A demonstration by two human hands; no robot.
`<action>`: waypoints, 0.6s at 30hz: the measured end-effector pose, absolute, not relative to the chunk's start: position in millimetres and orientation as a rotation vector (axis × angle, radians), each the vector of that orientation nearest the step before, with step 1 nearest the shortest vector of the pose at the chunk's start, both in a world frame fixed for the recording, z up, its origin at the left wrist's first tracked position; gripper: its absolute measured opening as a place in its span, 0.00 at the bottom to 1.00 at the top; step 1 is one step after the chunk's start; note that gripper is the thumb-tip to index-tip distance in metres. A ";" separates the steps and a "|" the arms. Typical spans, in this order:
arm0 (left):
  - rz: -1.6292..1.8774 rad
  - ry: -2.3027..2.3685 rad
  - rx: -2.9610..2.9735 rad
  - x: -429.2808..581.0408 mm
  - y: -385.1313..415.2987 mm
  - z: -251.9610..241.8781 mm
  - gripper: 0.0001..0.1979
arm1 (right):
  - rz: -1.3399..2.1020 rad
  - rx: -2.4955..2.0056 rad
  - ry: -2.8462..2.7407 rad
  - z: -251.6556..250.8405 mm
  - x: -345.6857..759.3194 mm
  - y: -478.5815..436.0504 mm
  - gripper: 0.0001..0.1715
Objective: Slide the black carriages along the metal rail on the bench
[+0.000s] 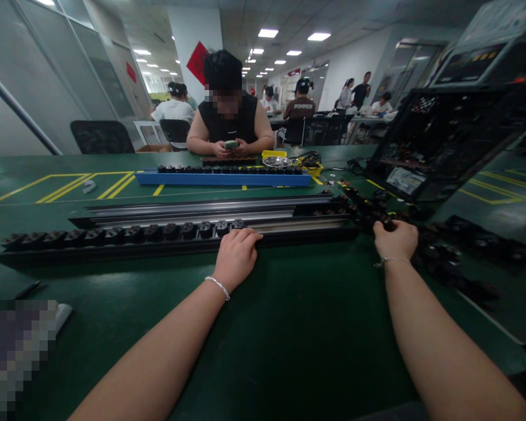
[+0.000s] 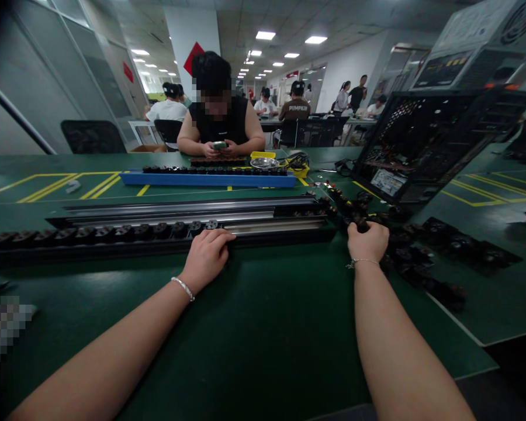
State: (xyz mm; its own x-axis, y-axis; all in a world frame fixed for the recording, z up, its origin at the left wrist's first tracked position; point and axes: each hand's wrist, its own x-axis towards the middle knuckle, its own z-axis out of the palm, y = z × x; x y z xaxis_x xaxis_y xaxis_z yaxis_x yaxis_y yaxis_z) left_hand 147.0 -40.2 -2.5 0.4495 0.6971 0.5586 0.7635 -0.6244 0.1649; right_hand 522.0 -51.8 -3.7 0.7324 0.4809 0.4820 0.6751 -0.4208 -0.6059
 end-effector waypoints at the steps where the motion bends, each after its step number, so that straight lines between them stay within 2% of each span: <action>1: -0.912 -1.309 -2.577 147.2 -40.0 -2.7 0.16 | -0.289 -2.119 -0.899 -3.6 525.6 -56.6 0.15; 13: -0.898 -1.309 -2.582 146.9 -41.4 -1.4 0.17 | -0.201 -2.285 -1.129 -19.9 555.4 -64.8 0.18; 18: -0.900 -1.305 -2.574 147.0 -41.0 -1.8 0.17 | -0.253 -2.190 -1.181 -26.7 567.3 -55.8 0.24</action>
